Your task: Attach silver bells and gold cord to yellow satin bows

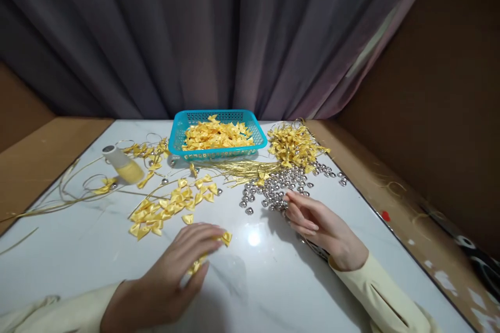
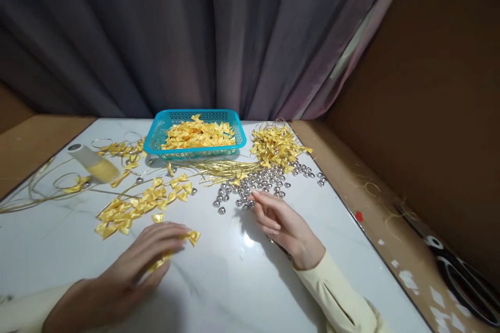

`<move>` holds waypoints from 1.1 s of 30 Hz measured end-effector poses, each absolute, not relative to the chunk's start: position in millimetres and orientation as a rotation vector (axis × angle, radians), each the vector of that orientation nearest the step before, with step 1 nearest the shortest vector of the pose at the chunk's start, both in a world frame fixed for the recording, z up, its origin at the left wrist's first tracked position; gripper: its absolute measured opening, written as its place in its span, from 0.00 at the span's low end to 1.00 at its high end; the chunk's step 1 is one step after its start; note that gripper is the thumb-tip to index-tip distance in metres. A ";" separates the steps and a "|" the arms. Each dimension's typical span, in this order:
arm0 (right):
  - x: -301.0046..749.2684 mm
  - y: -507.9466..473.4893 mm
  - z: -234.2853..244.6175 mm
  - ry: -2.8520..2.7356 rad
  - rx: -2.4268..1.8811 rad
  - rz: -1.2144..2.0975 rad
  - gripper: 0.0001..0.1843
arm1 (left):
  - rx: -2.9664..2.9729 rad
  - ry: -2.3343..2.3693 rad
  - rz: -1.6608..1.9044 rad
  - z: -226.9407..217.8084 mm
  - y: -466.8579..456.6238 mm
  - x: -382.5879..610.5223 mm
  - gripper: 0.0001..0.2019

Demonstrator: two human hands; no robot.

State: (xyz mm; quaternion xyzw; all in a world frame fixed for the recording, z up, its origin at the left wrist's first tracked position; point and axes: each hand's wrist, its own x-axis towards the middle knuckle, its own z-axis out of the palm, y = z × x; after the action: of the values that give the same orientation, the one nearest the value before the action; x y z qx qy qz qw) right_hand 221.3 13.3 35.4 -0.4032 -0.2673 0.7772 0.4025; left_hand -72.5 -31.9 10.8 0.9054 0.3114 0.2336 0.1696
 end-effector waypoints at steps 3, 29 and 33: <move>216.9 10.8 35.3 -0.616 -1.085 1.922 0.05 | 2.453 1.089 0.696 -6.0 -25.7 -69.8 0.12; 210.6 6.9 32.0 -0.704 -0.987 2.044 0.15 | 1.919 1.358 0.661 59.3 34.0 -100.1 0.13; 208.5 8.3 29.2 -0.799 -0.975 2.018 0.09 | 2.259 1.248 0.259 59.2 28.8 -108.4 0.14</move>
State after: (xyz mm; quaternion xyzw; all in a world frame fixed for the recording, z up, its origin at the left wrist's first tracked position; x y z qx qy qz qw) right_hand 208.5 8.3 29.2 -0.3803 -0.3118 0.7872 0.3722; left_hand -108.4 28.8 59.2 0.8385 0.4633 0.0960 0.2704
